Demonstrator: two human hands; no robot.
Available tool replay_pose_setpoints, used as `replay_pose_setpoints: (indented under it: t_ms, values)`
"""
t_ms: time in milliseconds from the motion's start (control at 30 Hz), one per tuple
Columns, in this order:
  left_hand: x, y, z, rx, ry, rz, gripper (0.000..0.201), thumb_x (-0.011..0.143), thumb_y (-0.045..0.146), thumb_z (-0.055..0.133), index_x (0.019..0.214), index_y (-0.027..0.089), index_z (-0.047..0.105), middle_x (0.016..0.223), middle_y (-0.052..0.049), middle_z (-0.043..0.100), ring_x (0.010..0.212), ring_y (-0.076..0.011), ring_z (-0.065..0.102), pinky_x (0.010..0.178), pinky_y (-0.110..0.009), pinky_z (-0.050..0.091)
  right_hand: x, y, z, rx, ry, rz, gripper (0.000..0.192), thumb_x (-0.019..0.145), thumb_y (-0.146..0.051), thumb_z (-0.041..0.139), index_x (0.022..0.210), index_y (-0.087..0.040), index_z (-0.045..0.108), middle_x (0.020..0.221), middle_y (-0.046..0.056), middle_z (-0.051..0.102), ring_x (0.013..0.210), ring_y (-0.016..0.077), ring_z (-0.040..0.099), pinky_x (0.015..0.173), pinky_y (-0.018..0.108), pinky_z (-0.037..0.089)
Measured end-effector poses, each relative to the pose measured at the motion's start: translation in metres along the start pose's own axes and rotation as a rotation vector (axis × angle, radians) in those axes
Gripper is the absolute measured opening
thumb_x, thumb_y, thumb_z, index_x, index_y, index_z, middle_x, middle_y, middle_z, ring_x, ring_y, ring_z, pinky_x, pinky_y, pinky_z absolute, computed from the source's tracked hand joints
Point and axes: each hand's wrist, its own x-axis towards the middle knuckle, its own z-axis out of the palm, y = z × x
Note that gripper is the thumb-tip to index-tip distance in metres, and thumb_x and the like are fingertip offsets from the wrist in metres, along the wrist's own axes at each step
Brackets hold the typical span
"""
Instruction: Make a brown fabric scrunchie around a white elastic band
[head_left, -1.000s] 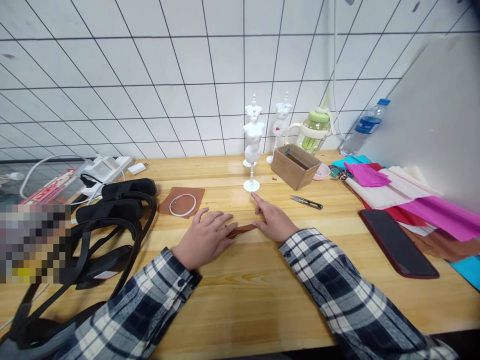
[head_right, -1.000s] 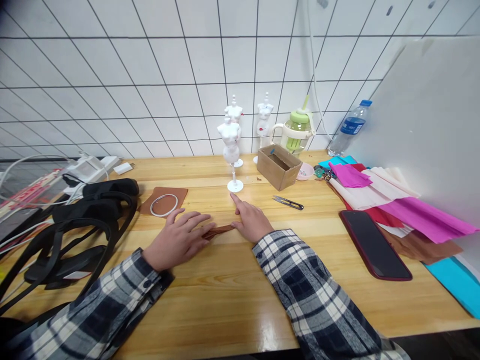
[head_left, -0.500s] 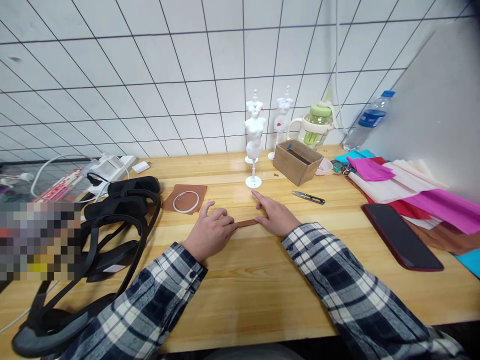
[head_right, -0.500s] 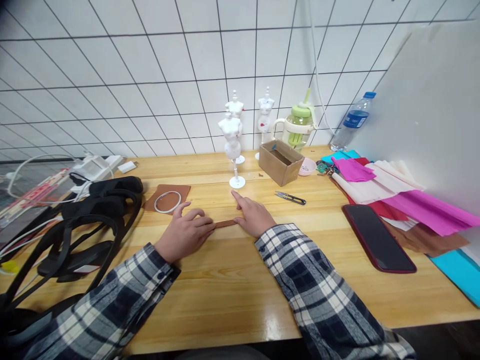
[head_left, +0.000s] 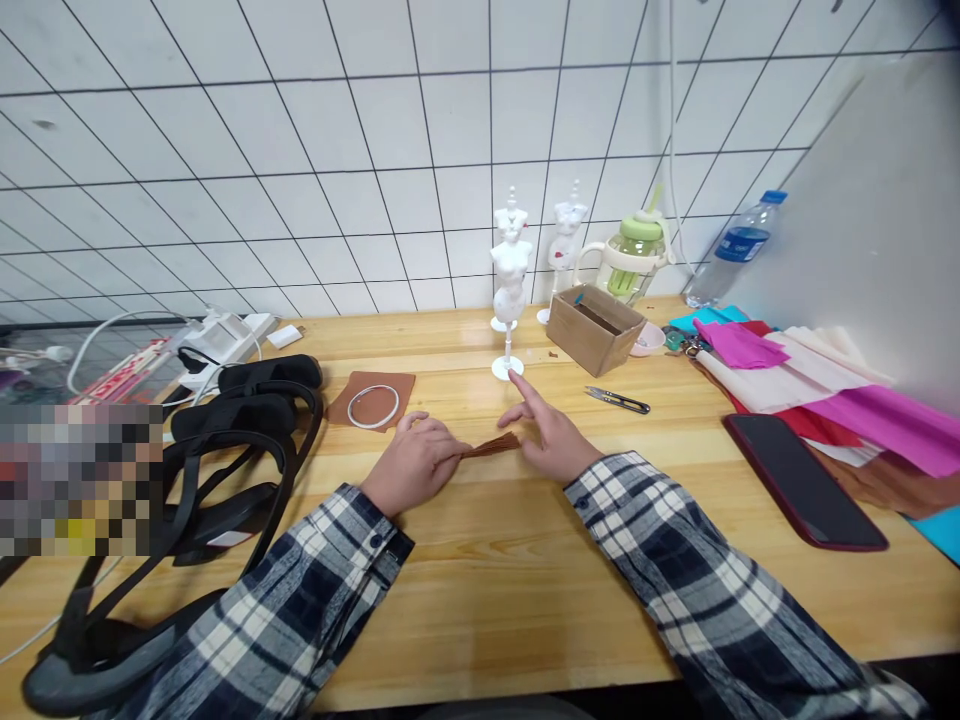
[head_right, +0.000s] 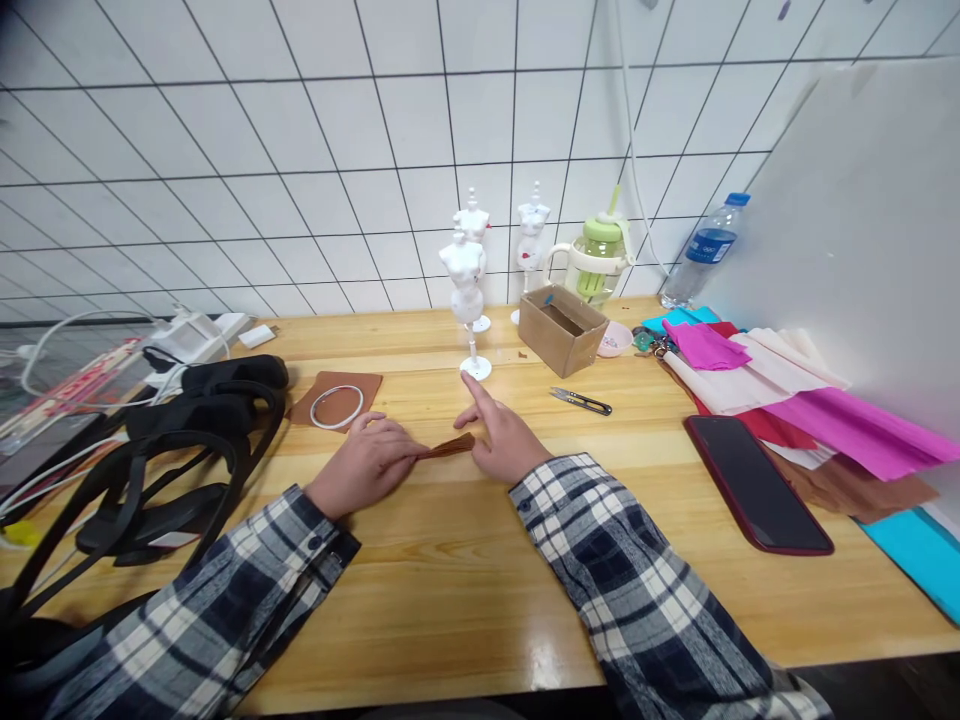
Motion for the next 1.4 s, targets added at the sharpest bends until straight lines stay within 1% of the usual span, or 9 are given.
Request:
replay_pose_setpoints:
  t_ms: [200, 300, 400, 500, 667, 933, 1100, 1267, 1400]
  values:
    - [-0.002, -0.017, 0.008, -0.257, 0.111, -0.188, 0.021, 0.086, 0.021, 0.053, 0.095, 0.021, 0.072, 0.082, -0.003, 0.071, 0.079, -0.0155, 0.063, 0.077, -0.03, 0.047, 0.002, -0.007, 0.008, -0.008, -0.009, -0.003, 0.104, 0.07, -0.013, 0.066, 0.151, -0.028, 0.002, 0.106, 0.002, 0.063, 0.1, 0.0189, 0.056, 0.096, 0.039, 0.041]
    - [-0.001, -0.015, 0.009, -0.328, 0.11, -0.184, 0.02, 0.086, 0.021, 0.054, 0.094, 0.021, 0.073, 0.082, -0.004, 0.071, 0.08, -0.0153, 0.063, 0.077, -0.03, 0.048, 0.002, -0.003, 0.011, 0.07, -0.018, 0.057, 0.108, 0.07, -0.017, 0.07, 0.151, -0.029, 0.0, 0.112, 0.004, 0.062, 0.097, 0.0176, 0.057, 0.09, 0.036, 0.044]
    - [0.0, -0.009, 0.009, -0.344, 0.099, -0.167, 0.021, 0.087, 0.021, 0.053, 0.094, 0.02, 0.073, 0.081, -0.004, 0.071, 0.079, -0.0153, 0.063, 0.078, -0.03, 0.048, 0.001, 0.0, 0.013, 0.18, -0.068, 0.14, 0.103, 0.073, -0.018, 0.067, 0.151, -0.027, -0.001, 0.098, 0.002, 0.066, 0.079, 0.0135, 0.059, 0.075, 0.029, 0.048]
    - [-0.001, -0.005, 0.004, -0.3, 0.127, -0.154, 0.023, 0.088, 0.023, 0.052, 0.101, 0.021, 0.07, 0.088, -0.005, 0.071, 0.084, -0.0163, 0.062, 0.082, -0.033, 0.047, 0.002, 0.002, 0.014, 0.245, -0.067, 0.199, 0.095, 0.076, -0.014, 0.061, 0.151, -0.027, 0.004, 0.082, -0.003, 0.065, 0.066, 0.0101, 0.056, 0.065, 0.024, 0.046]
    - [-0.004, 0.003, -0.007, -0.013, 0.207, -0.072, 0.032, 0.078, 0.043, 0.068, 0.106, 0.026, 0.067, 0.115, -0.007, 0.064, 0.108, -0.0253, 0.051, 0.099, -0.047, 0.033, 0.002, 0.0, 0.013, 0.258, -0.03, 0.215, 0.094, 0.075, -0.012, 0.06, 0.151, -0.026, 0.007, 0.079, -0.004, 0.064, 0.063, 0.0093, 0.056, 0.063, 0.022, 0.046]
    - [0.0, 0.017, -0.002, 0.069, 0.163, -0.075, 0.013, 0.086, 0.036, 0.059, 0.091, 0.025, 0.066, 0.101, -0.003, 0.068, 0.099, -0.0221, 0.054, 0.1, -0.049, 0.023, 0.002, -0.006, 0.009, 0.157, 0.0, 0.16, 0.088, 0.075, -0.011, 0.061, 0.149, -0.027, 0.018, 0.082, -0.004, 0.067, 0.061, 0.0087, 0.053, 0.066, 0.023, 0.044]
    - [0.001, 0.019, -0.004, 0.049, 0.144, -0.068, 0.024, 0.081, 0.04, 0.064, 0.099, 0.025, 0.065, 0.103, -0.005, 0.067, 0.099, -0.0233, 0.053, 0.098, -0.048, 0.026, 0.002, -0.007, 0.008, 0.097, -0.012, 0.111, 0.083, 0.076, -0.012, 0.06, 0.148, -0.027, 0.023, 0.083, -0.004, 0.067, 0.065, 0.01, 0.054, 0.068, 0.023, 0.044]
    - [0.0, 0.018, -0.004, 0.049, 0.151, -0.058, 0.015, 0.086, 0.035, 0.058, 0.081, 0.022, 0.064, 0.098, -0.004, 0.067, 0.095, -0.0211, 0.054, 0.096, -0.047, 0.027, 0.002, -0.008, 0.008, 0.047, -0.022, 0.09, 0.082, 0.075, -0.012, 0.061, 0.147, -0.028, 0.025, 0.084, -0.004, 0.068, 0.067, 0.0111, 0.055, 0.069, 0.024, 0.044]
    - [0.0, 0.017, -0.003, 0.071, 0.152, -0.038, 0.016, 0.084, 0.035, 0.06, 0.094, 0.024, 0.065, 0.1, -0.005, 0.067, 0.097, -0.0223, 0.054, 0.099, -0.048, 0.026, 0.002, -0.009, 0.007, 0.103, -0.003, 0.123, 0.081, 0.076, -0.012, 0.06, 0.147, -0.027, 0.025, 0.082, -0.003, 0.067, 0.065, 0.0106, 0.054, 0.067, 0.024, 0.043]
